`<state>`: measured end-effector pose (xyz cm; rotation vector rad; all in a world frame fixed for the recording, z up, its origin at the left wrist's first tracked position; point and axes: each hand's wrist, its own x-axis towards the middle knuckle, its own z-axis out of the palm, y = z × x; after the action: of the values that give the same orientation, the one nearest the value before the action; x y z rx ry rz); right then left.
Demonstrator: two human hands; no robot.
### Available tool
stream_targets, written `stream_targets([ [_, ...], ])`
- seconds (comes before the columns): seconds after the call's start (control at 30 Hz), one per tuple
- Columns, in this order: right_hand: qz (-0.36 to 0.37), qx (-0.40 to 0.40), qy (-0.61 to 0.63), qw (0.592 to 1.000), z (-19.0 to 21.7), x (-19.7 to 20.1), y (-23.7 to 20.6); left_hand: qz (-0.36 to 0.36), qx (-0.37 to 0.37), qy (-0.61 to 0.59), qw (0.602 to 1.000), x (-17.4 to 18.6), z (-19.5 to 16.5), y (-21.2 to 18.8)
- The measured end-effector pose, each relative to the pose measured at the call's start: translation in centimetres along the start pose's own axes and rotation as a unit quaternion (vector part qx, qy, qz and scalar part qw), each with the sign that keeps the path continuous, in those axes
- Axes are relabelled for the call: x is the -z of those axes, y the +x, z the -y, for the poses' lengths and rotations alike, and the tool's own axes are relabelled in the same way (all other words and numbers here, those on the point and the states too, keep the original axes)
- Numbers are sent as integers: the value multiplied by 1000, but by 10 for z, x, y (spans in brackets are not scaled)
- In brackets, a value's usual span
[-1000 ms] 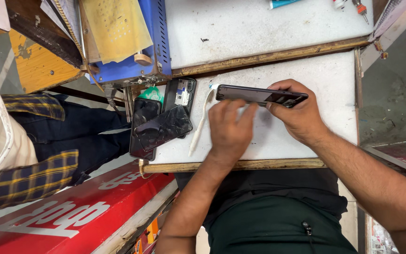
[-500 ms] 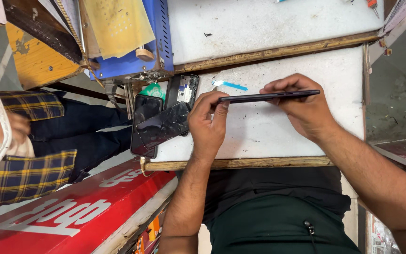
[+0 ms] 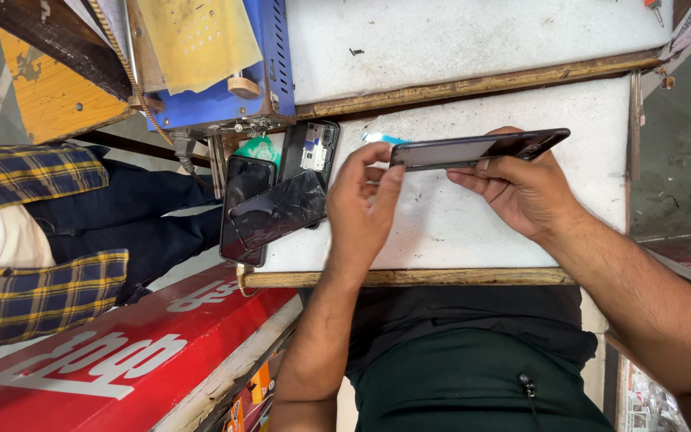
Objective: The person works on a disassembled smartphone on a cluttered workbench. They use a small metal tool to pry and adjust internal components near the top edge of the phone, then place the phone down and continue manipulating parts with their fingers. The person also handles a second damaged phone briefly before returning to the first device.
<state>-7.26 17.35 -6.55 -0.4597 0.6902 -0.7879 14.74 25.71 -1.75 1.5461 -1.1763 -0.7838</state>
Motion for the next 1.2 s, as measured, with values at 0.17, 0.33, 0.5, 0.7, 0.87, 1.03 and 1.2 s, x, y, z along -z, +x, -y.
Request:
stream_targets([
  [0.17, -37, 3, -21, 999, 4, -4, -4, -75, -25, 228, 970, 39, -8, -15],
  [0.33, -24, 16, -1, 1000, 3, -4, -5, -58, -21, 339, 939, 56, -5, -35],
  [0.5, -26, 7, -2, 1000, 1, 3, -3, -49, -14, 367, 929, 51, 1, -33],
  [0.7, -7, 12, 23, 1000, -3, 11, -2, -206, -107, 328, 916, 82, 11, 9],
  [0.87, -3, 16, 25, 1000, -3, 15, 0, -282, -13, 130, 951, 111, 29, 50],
  [1.03, -6, 14, 45, 999, -5, 17, 0, -302, -16, 24, 953, 112, 43, 61],
  [1.2, -19, 8, 39, 999, -4, 16, -1, -324, 67, -40, 943, 117, 54, 65],
])
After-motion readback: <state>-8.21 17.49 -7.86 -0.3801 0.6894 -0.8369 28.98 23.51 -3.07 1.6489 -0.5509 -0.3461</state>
